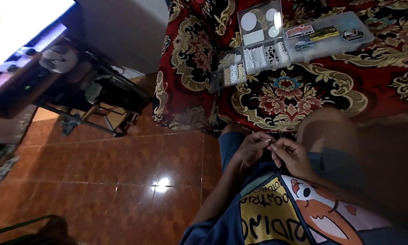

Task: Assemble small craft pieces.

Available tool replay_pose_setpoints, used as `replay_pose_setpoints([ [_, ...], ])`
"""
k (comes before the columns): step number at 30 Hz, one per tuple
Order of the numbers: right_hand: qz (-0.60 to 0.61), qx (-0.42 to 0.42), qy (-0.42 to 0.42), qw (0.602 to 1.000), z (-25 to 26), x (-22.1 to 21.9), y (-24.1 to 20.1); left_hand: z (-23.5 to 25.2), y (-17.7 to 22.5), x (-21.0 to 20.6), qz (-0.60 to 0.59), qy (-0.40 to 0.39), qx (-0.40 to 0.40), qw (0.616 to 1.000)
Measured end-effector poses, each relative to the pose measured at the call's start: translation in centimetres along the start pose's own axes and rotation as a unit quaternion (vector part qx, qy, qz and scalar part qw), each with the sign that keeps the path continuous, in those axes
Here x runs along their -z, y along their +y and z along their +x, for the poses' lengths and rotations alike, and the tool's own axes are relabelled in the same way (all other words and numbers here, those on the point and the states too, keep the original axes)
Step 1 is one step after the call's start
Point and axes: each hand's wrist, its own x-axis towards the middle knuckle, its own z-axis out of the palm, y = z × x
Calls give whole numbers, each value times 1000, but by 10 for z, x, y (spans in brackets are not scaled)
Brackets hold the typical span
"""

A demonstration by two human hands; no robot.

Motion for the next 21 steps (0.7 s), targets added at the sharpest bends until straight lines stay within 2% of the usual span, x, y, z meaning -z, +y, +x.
replay_pose_setpoints([
  [9, 6, -8, -6, 1000, 0, 1, -1, 0, 2, 1, 24, -2, -14, 1000],
  [21, -45, -37, -28, 998, -1, -2, -3, -9, 40, 11, 222, -51, -66, 972],
])
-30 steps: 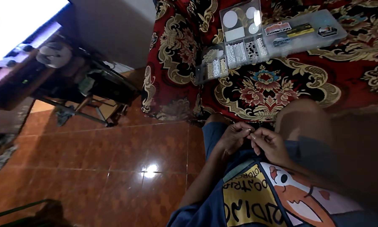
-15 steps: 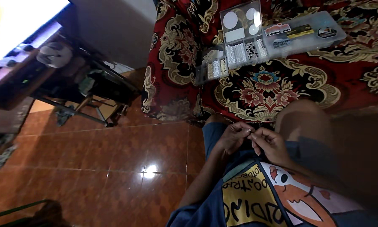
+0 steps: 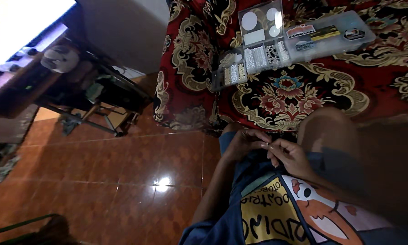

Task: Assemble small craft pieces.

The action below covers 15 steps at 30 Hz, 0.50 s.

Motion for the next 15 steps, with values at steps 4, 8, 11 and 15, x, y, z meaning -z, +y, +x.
replay_pose_setpoints([
  [4, -5, -2, 1, 1000, 0, -2, 0, -2, 10, -1, 47, -7, -19, 999],
  [8, 3, 6, 5, 1000, 0, -2, 0, -3, 16, -5, 85, 0, -20, 996],
  [11, 15, 13, 13, 1000, 0, -2, 1, -2, 16, -7, 99, 11, -26, 995],
  [15, 4, 11, 21, 1000, 0, -3, -1, -1, 10, -10, 77, 24, -48, 996],
])
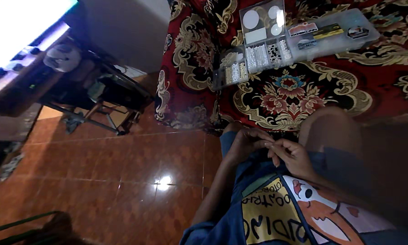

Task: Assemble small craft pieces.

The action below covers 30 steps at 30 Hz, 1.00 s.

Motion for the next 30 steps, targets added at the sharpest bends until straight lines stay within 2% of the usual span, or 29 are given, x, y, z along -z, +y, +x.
replay_pose_setpoints([
  [8, 84, -8, -8, 996, 1, 1, 0, 3, 1, -3, -12, 20, 3, 1000],
  [14, 38, -5, 3, 999, 3, 4, 4, 12, -3, -1, 12, 16, -9, 1000],
  [18, 33, -27, 8, 999, 5, 6, 6, 41, 5, 21, 102, 95, 59, 988],
  [21, 31, -42, 13, 999, 6, 7, 6, 80, -2, 56, 244, 170, 98, 950],
  [25, 33, -54, 19, 998, 8, 10, 4, 130, -10, 95, 430, 211, 109, 871],
  [27, 19, -51, 23, 998, 10, 12, 4, 163, -14, 109, 497, 205, 166, 827],
  [30, -10, -44, 28, 999, 13, 17, 2, 196, -18, 118, 572, 150, 222, 775],
])
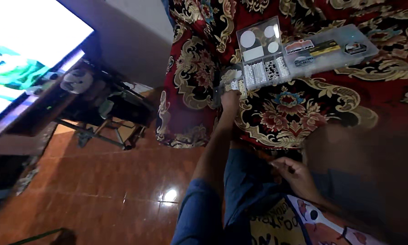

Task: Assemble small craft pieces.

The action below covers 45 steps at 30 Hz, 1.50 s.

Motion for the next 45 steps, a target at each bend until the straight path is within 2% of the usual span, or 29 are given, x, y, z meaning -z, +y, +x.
replay_pose_setpoints([
  [4, 10, -13, 13, 1000, 4, 5, 3, 26, 8, -9, 104, -42, -23, 993],
  [8, 29, -32, 14, 999, 7, 11, 5, 44, 17, -17, 178, -79, 9, 981],
  [18, 50, -44, 11, 998, 10, 12, 4, 47, 23, -20, 195, -61, 32, 978],
  [20, 43, -48, 14, 998, 10, 11, 2, 42, 19, -13, 147, -38, 19, 988],
  [23, 30, -43, 16, 998, 8, 9, 1, 19, 16, 0, 11, 22, -6, 1000],
  [26, 41, -10, 8, 999, 5, 6, 4, -29, 10, -7, -153, 56, -59, 985],
  [28, 57, -16, 5, 998, 3, 4, 3, -68, 11, -18, -282, -3, -61, 957],
  [29, 56, -18, 5, 998, 2, 3, 3, -91, 12, -25, -360, -39, -57, 930],
  [31, 47, -23, 1, 999, 0, 0, 1, -137, 13, -35, -508, -114, -35, 853],
  [33, 41, -16, 1, 999, -2, -4, -2, -179, 20, -38, -619, -164, 25, 768],
  [35, 39, -1, 2, 999, -4, -7, -2, -208, 25, -40, -689, -193, 66, 696],
  [37, 39, 13, 0, 999, -5, -8, -1, -226, 26, -45, -733, -212, 71, 642],
  [40, 40, 33, -10, 999, -7, -9, 1, -239, 27, -49, -760, -223, 77, 605],
  [45, 43, 50, -23, 998, -9, -11, 3, -243, 23, -54, -773, -237, 57, 585],
])
